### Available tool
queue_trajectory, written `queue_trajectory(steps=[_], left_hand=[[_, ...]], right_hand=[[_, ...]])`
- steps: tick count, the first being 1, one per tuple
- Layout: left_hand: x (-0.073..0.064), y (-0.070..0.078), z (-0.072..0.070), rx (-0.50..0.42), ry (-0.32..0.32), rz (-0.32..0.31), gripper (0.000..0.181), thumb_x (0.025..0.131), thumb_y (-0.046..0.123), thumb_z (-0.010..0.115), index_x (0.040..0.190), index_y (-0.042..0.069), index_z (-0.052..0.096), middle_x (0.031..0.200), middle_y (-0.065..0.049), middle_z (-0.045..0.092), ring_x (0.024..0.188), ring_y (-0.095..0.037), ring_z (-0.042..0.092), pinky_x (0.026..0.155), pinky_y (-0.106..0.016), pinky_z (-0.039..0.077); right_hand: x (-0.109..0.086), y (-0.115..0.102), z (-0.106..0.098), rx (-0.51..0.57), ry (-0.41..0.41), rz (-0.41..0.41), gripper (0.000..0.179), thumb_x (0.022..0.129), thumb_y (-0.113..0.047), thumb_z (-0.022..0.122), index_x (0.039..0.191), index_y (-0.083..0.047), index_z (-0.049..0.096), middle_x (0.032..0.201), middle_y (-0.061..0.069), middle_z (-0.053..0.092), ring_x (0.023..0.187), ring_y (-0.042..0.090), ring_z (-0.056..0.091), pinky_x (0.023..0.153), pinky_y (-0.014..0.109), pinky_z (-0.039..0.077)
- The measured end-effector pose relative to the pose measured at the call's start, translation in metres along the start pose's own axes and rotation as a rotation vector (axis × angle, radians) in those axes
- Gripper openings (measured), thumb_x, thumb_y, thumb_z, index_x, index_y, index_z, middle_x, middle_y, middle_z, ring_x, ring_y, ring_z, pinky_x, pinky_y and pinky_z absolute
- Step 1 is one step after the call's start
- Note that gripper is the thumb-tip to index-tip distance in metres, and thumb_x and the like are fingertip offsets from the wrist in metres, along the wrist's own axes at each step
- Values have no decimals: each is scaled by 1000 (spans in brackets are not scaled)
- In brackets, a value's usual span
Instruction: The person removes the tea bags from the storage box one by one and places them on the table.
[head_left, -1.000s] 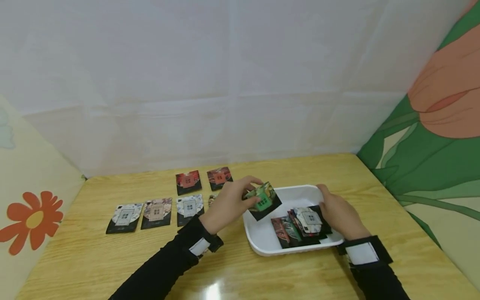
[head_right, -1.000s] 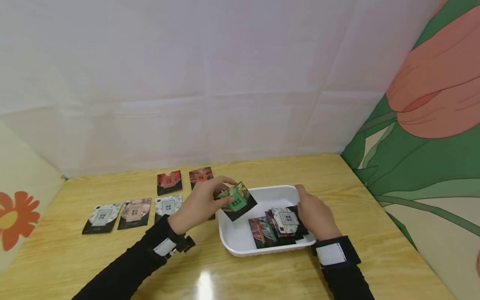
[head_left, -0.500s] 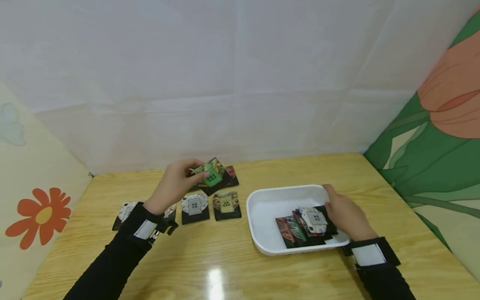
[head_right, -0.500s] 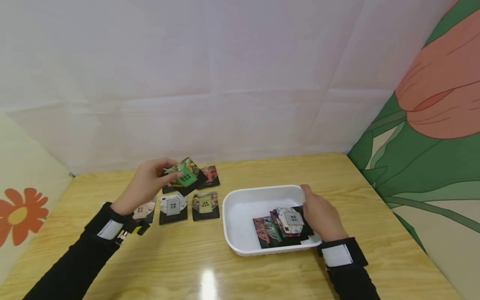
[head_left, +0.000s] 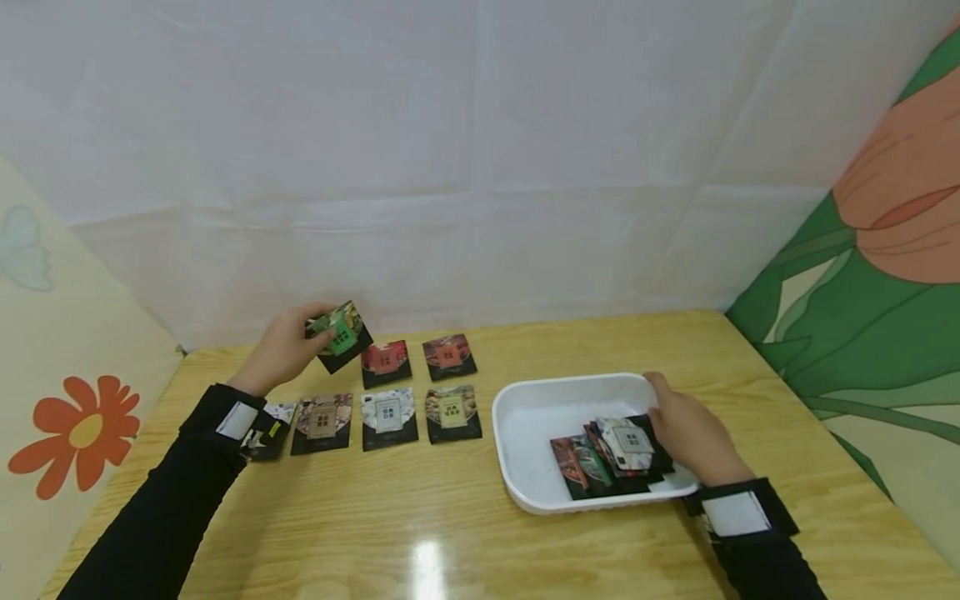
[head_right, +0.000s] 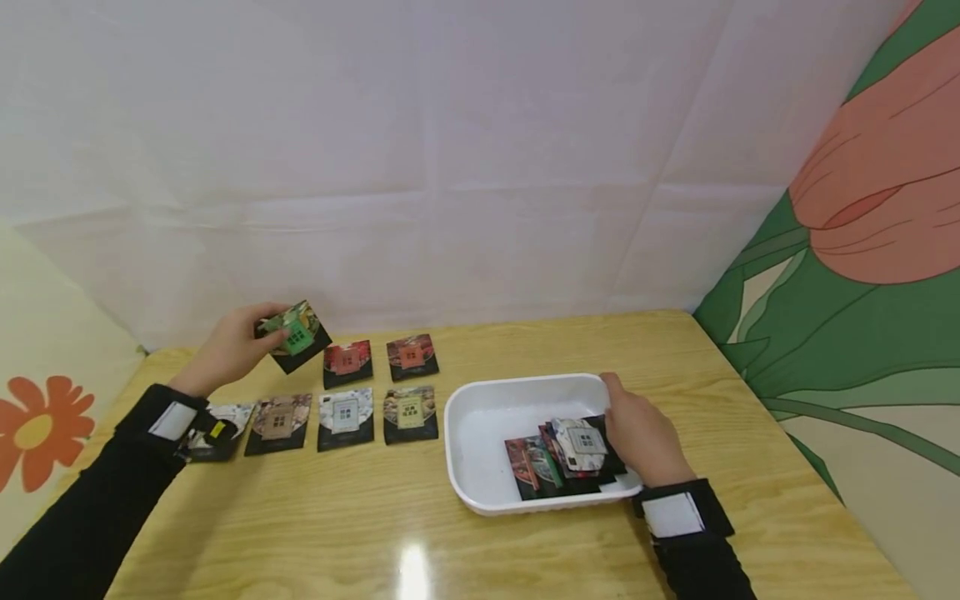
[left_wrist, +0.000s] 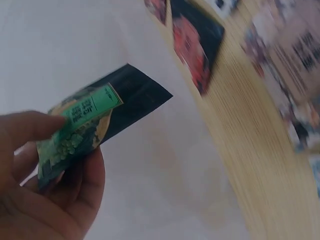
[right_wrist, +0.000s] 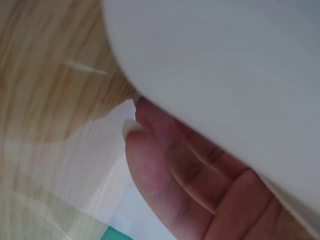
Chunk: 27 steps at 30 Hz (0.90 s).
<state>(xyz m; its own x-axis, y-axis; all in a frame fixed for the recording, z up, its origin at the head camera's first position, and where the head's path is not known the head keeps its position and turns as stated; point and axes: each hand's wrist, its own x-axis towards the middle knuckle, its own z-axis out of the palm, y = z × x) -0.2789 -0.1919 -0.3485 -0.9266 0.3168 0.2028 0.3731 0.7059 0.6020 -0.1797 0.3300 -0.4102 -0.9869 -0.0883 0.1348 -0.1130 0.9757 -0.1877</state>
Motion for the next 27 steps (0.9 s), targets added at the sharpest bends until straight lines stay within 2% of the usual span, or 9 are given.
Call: queue_trajectory(steps=[6, 9, 13, 16, 22, 27], left_hand=[[5, -27, -12, 31, -54, -29, 44, 96, 11, 53, 136, -5, 49, 129, -26, 52, 94, -30, 58, 75, -38, 44], [9, -42, -13, 41, -96, -17, 42, 95, 10, 54, 133, -6, 51, 124, -25, 56, 92, -28, 56, 75, -37, 43], [12, -56, -12, 33, -158, -16, 44, 94, 8, 55, 134, -8, 50, 131, -29, 50, 111, -40, 55, 85, -42, 47], [15, -62, -10, 28, -191, -27, 44, 93, 10, 57, 133, -8, 51, 136, -30, 46, 124, -46, 45, 94, -48, 43], [22, -69, -5, 36, -235, -34, 41, 91, 11, 61, 128, -6, 56, 134, -30, 48, 118, -45, 51, 91, -47, 45], [26, -74, 1, 55, -255, -69, 46, 87, 9, 66, 130, -5, 55, 138, -30, 44, 127, -50, 40, 97, -51, 40]], right_hand=[[0, -1, -1, 9, -5, -2, 49, 90, -3, 56, 134, 7, 38, 85, 24, 64, 66, 26, 62, 53, 38, 45], [0, 0, -1, 8, 1, -7, 49, 90, -3, 56, 134, 7, 37, 86, 25, 64, 67, 28, 63, 54, 40, 46], [1, 0, 0, 10, -11, 1, 49, 90, -3, 56, 134, 6, 37, 87, 25, 64, 69, 28, 63, 55, 40, 46], [1, -2, -1, 11, -30, 19, 49, 91, -4, 56, 134, 6, 37, 88, 24, 64, 69, 26, 63, 55, 38, 46], [0, -4, -1, 12, -30, 24, 49, 91, -4, 57, 134, 6, 37, 89, 24, 64, 70, 25, 63, 55, 38, 46], [0, -4, -1, 6, -32, 35, 48, 91, -4, 57, 134, 6, 37, 93, 26, 64, 73, 27, 64, 58, 39, 48]])
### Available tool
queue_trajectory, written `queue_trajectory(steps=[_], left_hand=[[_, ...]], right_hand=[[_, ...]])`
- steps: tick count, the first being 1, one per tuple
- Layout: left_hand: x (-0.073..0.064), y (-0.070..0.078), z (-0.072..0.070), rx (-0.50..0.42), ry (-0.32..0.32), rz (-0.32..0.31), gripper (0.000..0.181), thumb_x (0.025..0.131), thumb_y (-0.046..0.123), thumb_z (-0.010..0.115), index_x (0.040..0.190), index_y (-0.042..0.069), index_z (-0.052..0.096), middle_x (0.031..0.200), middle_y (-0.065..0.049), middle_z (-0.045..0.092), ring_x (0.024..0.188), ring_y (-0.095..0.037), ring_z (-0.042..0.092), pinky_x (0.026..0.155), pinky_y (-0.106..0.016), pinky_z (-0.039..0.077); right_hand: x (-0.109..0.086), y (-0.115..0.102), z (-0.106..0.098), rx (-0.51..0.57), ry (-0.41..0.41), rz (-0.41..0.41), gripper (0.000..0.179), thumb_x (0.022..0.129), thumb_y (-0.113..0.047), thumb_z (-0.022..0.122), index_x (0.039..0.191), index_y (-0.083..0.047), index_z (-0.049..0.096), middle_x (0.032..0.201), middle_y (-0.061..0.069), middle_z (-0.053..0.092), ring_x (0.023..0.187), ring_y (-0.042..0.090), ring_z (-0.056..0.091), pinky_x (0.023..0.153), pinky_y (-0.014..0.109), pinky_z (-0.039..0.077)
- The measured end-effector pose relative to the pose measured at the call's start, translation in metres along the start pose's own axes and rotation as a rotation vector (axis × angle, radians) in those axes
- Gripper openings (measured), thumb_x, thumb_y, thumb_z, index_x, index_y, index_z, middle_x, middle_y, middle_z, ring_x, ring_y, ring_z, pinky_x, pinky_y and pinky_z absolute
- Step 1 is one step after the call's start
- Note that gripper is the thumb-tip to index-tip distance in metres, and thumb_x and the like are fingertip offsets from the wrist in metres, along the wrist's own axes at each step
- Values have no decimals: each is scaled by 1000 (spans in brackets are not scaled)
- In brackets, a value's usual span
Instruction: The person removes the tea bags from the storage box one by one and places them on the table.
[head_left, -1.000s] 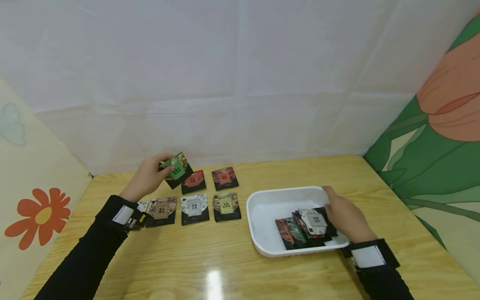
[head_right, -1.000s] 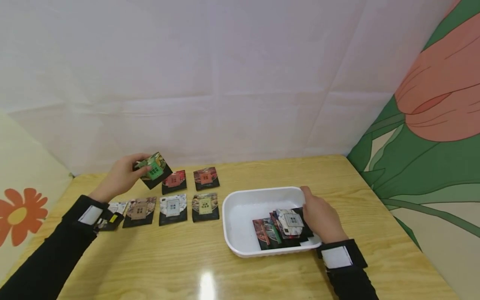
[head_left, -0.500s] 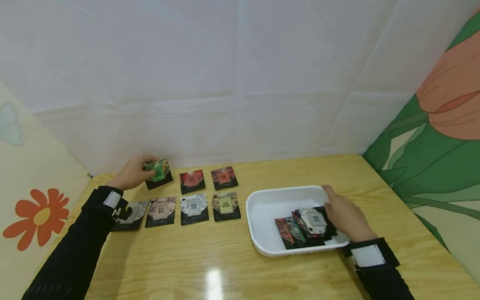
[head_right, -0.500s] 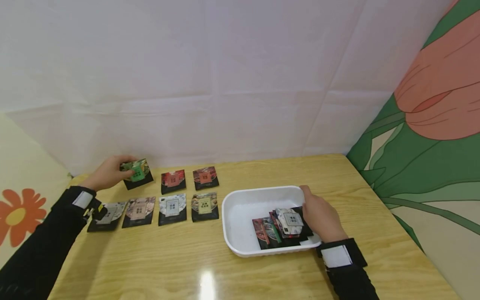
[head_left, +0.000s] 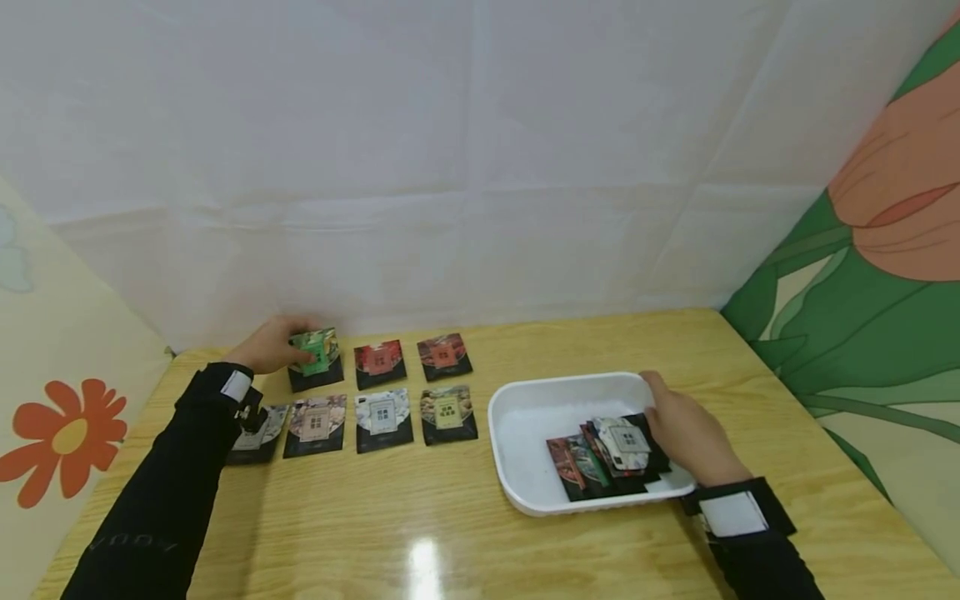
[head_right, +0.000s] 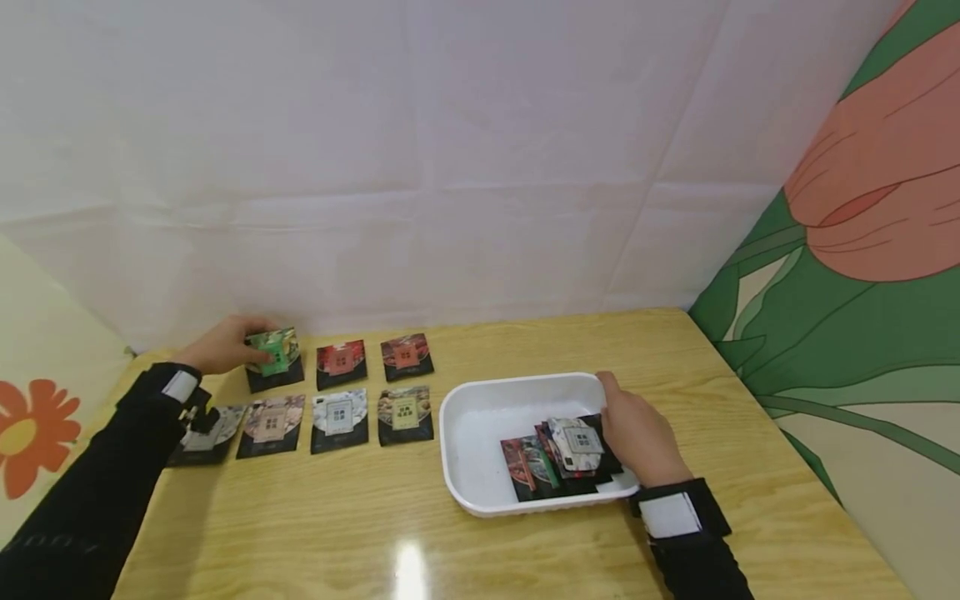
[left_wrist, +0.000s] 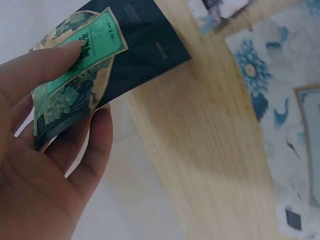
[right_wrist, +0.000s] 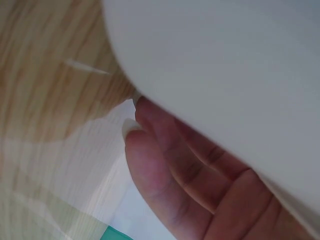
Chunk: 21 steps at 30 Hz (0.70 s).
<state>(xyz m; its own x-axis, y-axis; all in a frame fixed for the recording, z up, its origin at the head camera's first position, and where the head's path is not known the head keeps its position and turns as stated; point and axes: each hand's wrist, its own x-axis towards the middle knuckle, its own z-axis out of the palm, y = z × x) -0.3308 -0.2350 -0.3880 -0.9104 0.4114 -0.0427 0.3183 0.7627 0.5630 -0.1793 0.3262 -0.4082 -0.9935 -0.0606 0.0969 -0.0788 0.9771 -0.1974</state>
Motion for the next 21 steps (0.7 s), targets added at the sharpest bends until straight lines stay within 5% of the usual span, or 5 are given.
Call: queue_trajectory(steps=[8, 21], left_hand=[[5, -11, 10, 39, 30, 12, 41, 83, 4, 69, 122, -7, 59, 126, -28, 53, 121, -49, 45, 95, -54, 40], [8, -26, 23, 30, 52, 21, 51, 84, 10, 71, 129, -8, 56, 130, -29, 50, 123, -49, 43, 99, -54, 36]], right_hand=[[0, -2, -1, 0, -15, 18, 49, 92, -5, 56, 136, 6, 36, 96, 28, 64, 75, 28, 65, 59, 41, 49], [0, -1, -1, -9, -2, 8, 48, 91, -4, 56, 135, 5, 37, 98, 28, 64, 77, 30, 65, 60, 42, 49]])
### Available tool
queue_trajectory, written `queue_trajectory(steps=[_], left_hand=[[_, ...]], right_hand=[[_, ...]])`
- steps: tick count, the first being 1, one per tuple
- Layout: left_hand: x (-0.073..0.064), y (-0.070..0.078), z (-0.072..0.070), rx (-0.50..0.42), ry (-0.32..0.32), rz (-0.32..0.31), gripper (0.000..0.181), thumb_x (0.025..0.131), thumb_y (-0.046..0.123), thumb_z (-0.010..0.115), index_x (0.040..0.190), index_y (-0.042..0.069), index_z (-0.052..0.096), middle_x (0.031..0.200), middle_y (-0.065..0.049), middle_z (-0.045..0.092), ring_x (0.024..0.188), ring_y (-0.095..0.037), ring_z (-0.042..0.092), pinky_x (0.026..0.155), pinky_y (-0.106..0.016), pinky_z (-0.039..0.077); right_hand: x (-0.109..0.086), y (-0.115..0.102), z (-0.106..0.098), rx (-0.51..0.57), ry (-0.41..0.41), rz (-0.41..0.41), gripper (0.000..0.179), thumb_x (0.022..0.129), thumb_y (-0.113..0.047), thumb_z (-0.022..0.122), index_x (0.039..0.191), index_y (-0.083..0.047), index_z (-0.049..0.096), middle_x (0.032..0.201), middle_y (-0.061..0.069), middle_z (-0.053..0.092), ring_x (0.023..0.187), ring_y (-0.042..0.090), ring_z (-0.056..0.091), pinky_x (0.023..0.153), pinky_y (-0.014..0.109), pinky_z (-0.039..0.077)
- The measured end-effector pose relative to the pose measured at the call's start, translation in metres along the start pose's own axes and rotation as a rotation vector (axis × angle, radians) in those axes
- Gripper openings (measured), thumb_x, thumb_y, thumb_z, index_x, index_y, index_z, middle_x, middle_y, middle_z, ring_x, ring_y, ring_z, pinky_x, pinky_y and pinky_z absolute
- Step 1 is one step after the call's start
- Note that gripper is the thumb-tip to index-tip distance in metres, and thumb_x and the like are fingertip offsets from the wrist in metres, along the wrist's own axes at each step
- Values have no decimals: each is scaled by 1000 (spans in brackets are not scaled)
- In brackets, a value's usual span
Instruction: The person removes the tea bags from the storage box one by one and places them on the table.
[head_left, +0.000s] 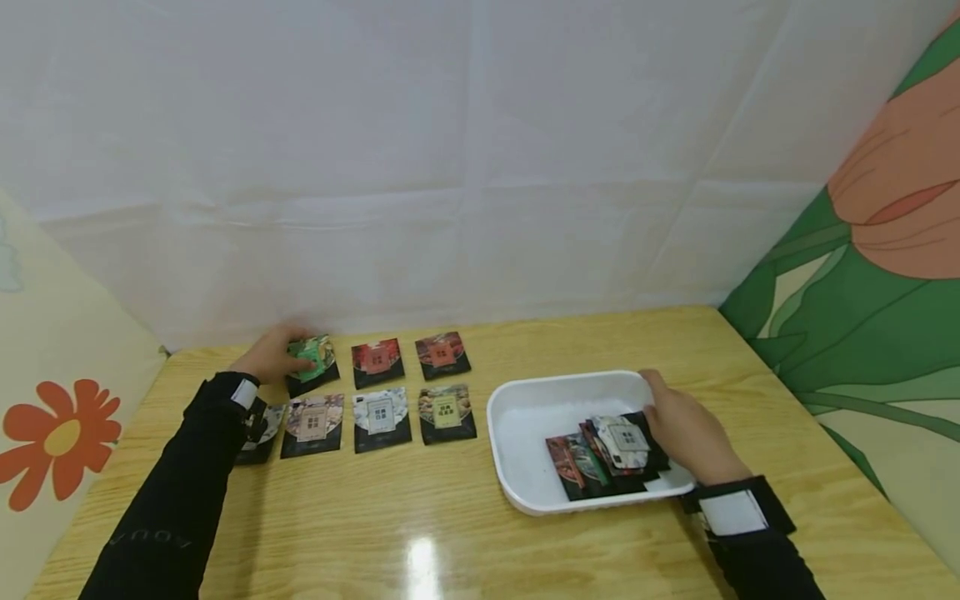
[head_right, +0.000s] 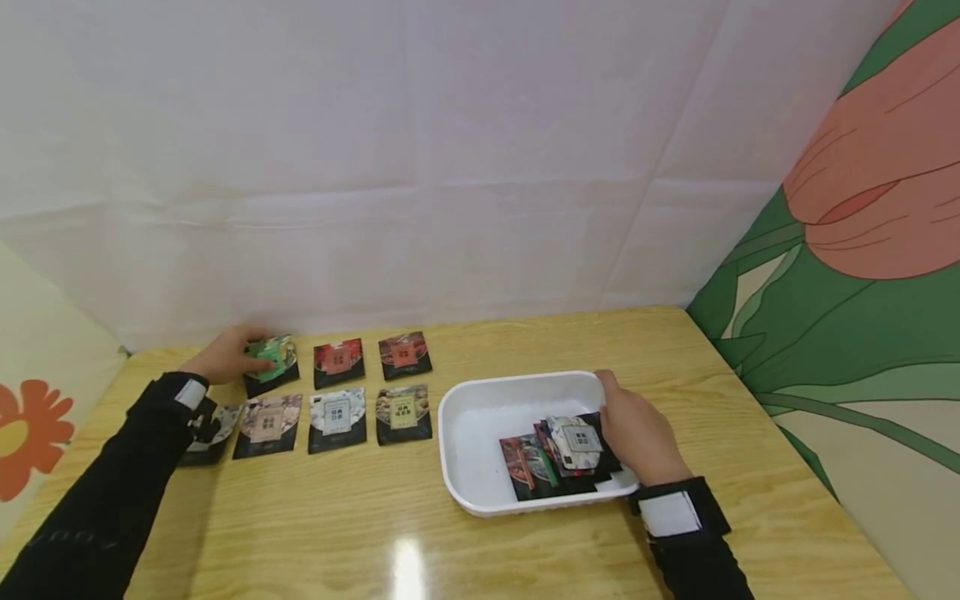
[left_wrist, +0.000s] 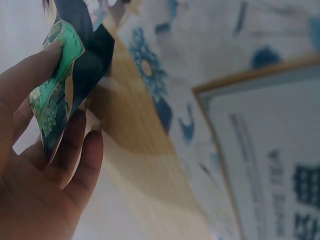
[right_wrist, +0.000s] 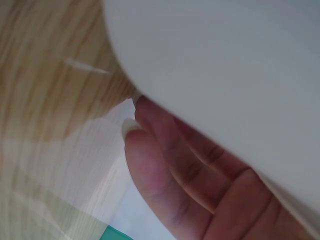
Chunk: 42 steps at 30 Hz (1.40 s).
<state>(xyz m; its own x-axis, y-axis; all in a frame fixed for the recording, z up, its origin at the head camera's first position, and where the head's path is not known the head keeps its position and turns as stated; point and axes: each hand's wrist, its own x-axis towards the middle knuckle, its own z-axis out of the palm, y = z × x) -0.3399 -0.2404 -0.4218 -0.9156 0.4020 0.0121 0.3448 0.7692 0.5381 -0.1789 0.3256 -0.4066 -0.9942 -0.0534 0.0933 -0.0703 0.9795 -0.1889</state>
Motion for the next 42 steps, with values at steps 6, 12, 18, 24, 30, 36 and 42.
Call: queue_trajectory(steps=[6, 12, 18, 24, 30, 36, 42], left_hand=[[-2, 4, 2, 4, 7, -3, 56, 84, 13, 72, 132, -9, 52, 131, -30, 48, 121, -49, 43, 97, -54, 37], [-6, 7, 4, -15, 12, -8, 58, 85, 13, 71, 134, -9, 49, 130, -30, 48, 119, -49, 46, 94, -51, 41], [-9, 7, 8, -17, 22, 1, 52, 85, 11, 69, 131, -8, 53, 130, -28, 50, 120, -48, 47, 96, -51, 40], [-10, 6, 13, 20, 7, -47, 52, 88, 15, 67, 134, -6, 52, 134, -28, 49, 123, -47, 45, 98, -52, 38], [-9, 4, 15, 22, -8, -53, 52, 89, 18, 66, 135, -4, 52, 135, -28, 48, 124, -47, 44, 98, -52, 38], [-15, 14, 13, 67, -18, -50, 50, 91, 18, 63, 134, -4, 50, 134, -28, 49, 120, -46, 49, 95, -52, 41], [-26, 55, 17, 212, 163, -58, 44, 94, 16, 58, 132, -4, 52, 127, -29, 53, 102, -42, 59, 76, -47, 46]], right_hand=[[0, -1, 0, 7, -12, 11, 49, 92, -5, 56, 135, 5, 37, 98, 28, 63, 77, 30, 65, 60, 42, 49], [1, 0, 0, 3, -13, 8, 49, 92, -5, 56, 136, 6, 36, 98, 28, 63, 77, 31, 65, 60, 42, 49], [2, 1, 0, 6, -6, 6, 49, 92, -5, 56, 136, 5, 37, 97, 28, 64, 76, 30, 65, 60, 42, 49], [1, 1, 1, 3, 1, 3, 49, 92, -5, 56, 136, 5, 37, 95, 27, 64, 76, 30, 65, 60, 42, 49], [-1, 1, 0, 1, 7, 5, 48, 92, -5, 56, 135, 5, 37, 94, 26, 64, 74, 29, 64, 59, 41, 49], [-1, -1, 1, 8, 14, 3, 48, 91, -4, 56, 135, 5, 38, 93, 25, 64, 73, 29, 64, 60, 42, 48], [0, 0, -1, -17, 20, 6, 49, 91, -5, 57, 135, 5, 38, 93, 25, 65, 75, 31, 65, 60, 43, 49]])
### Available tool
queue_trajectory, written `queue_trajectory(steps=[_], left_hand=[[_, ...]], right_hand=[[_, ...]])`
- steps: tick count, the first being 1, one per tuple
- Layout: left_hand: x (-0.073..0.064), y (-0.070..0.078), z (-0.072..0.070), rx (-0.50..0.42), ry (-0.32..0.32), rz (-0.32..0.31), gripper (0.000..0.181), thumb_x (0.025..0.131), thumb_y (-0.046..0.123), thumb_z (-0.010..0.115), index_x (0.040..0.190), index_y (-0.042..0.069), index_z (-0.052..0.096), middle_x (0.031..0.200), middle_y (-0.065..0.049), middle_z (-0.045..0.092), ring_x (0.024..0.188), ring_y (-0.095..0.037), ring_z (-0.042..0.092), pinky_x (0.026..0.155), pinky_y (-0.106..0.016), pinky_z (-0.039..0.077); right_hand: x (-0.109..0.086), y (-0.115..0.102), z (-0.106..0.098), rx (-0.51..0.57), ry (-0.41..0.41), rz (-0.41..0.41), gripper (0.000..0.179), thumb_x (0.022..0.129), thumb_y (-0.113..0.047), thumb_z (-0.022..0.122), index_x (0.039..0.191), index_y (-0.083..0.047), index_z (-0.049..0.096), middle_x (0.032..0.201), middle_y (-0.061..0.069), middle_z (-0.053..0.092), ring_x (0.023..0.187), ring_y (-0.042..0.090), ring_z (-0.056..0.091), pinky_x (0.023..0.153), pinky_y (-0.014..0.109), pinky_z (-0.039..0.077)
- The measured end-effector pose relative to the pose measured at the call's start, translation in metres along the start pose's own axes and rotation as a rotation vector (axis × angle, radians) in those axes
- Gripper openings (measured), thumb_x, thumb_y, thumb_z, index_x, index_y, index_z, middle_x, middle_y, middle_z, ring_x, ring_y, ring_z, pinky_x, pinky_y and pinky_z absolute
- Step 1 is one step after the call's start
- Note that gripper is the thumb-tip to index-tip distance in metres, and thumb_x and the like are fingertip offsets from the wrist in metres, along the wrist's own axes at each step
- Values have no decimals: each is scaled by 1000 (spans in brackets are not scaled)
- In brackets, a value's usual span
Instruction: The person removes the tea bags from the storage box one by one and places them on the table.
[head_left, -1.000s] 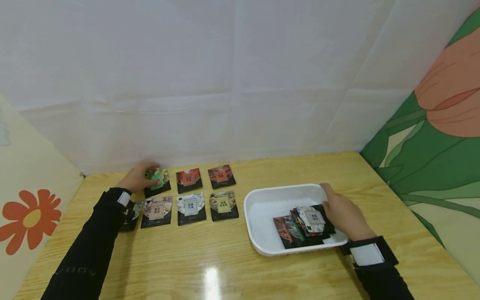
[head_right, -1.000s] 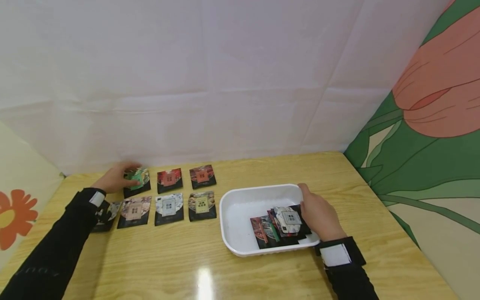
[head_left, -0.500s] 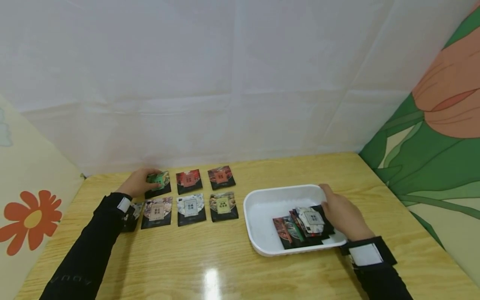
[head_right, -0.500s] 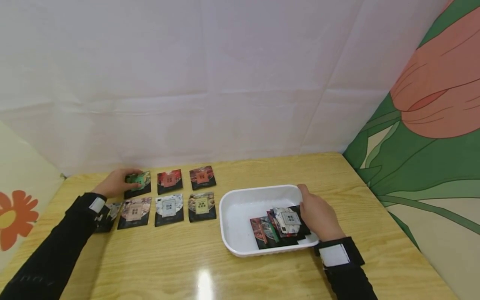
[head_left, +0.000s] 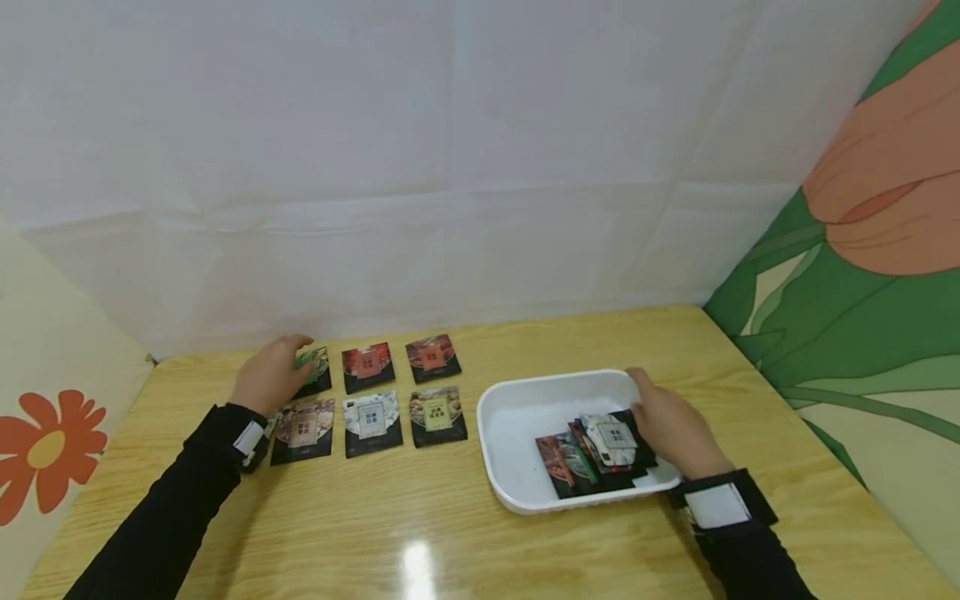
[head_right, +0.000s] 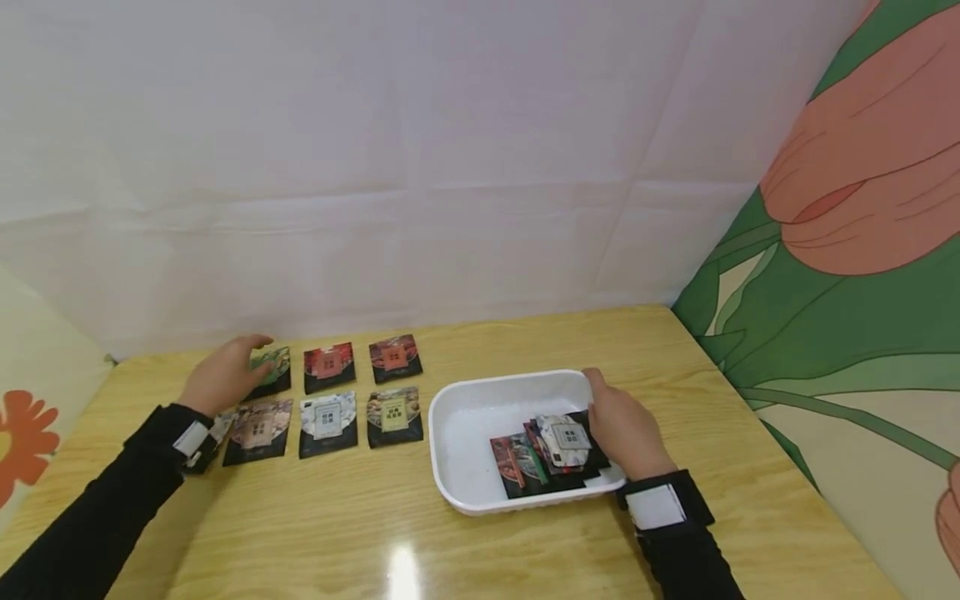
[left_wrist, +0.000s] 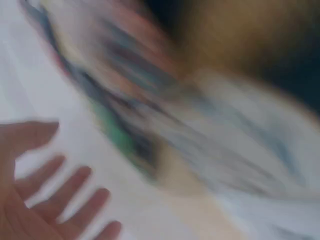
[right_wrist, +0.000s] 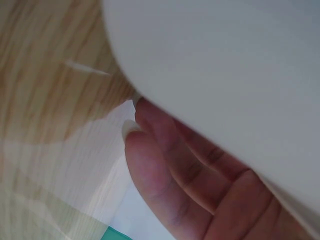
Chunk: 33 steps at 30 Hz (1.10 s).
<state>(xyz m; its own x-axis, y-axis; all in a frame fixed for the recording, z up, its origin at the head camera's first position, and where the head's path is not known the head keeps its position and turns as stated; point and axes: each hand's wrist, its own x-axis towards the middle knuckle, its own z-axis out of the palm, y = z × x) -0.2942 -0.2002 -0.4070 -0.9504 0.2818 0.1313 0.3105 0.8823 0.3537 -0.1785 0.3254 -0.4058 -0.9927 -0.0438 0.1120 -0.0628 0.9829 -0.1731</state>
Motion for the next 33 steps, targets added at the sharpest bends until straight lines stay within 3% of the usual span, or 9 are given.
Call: queue_trajectory(steps=[2, 6, 12, 16, 23, 29, 33], left_hand=[[-5, 22, -2, 14, 65, 12, 42, 94, 18, 59, 129, -4, 55, 123, -28, 57, 91, -37, 61, 68, -43, 46], [-12, 68, -3, 13, 150, 124, 37, 93, 21, 61, 123, 0, 61, 114, -21, 62, 79, -26, 61, 60, -35, 44], [-26, 130, 3, 15, 222, 335, 32, 93, 22, 62, 121, 6, 63, 111, -11, 63, 87, -20, 63, 70, -29, 47], [-35, 164, 7, -7, 206, 422, 29, 93, 26, 62, 118, 10, 66, 109, -5, 64, 88, -15, 63, 70, -23, 47], [-44, 215, 27, -44, 117, 536, 28, 92, 31, 63, 113, 13, 68, 106, -1, 66, 90, -12, 63, 74, -21, 48], [-45, 247, 46, -31, 68, 637, 27, 94, 32, 61, 114, 15, 68, 106, 1, 65, 95, -12, 62, 77, -17, 45], [-47, 266, 55, -14, 20, 652, 26, 93, 31, 62, 112, 16, 69, 98, 4, 64, 87, -9, 58, 72, -14, 42]], right_hand=[[-1, 0, 1, 5, 4, 0, 49, 91, -5, 57, 135, 5, 38, 91, 25, 65, 74, 30, 65, 60, 42, 48], [-1, 1, 0, 8, 3, 3, 48, 91, -5, 56, 135, 5, 38, 91, 25, 64, 72, 29, 64, 59, 42, 48], [-2, 2, -2, 16, 3, -3, 48, 91, -4, 56, 135, 5, 38, 89, 24, 64, 70, 28, 64, 57, 40, 47], [0, 2, -1, 21, 4, -11, 48, 91, -4, 56, 134, 5, 38, 89, 24, 64, 71, 28, 64, 57, 40, 47], [0, 2, 1, 19, -6, 1, 48, 91, -4, 55, 135, 5, 37, 89, 25, 64, 71, 29, 64, 56, 40, 47], [0, 2, 1, 16, 2, -1, 48, 91, -5, 56, 135, 4, 37, 92, 25, 64, 74, 31, 65, 59, 42, 48], [1, 1, 2, 17, -11, 12, 49, 92, -5, 55, 136, 4, 37, 94, 25, 64, 75, 31, 65, 60, 43, 49]])
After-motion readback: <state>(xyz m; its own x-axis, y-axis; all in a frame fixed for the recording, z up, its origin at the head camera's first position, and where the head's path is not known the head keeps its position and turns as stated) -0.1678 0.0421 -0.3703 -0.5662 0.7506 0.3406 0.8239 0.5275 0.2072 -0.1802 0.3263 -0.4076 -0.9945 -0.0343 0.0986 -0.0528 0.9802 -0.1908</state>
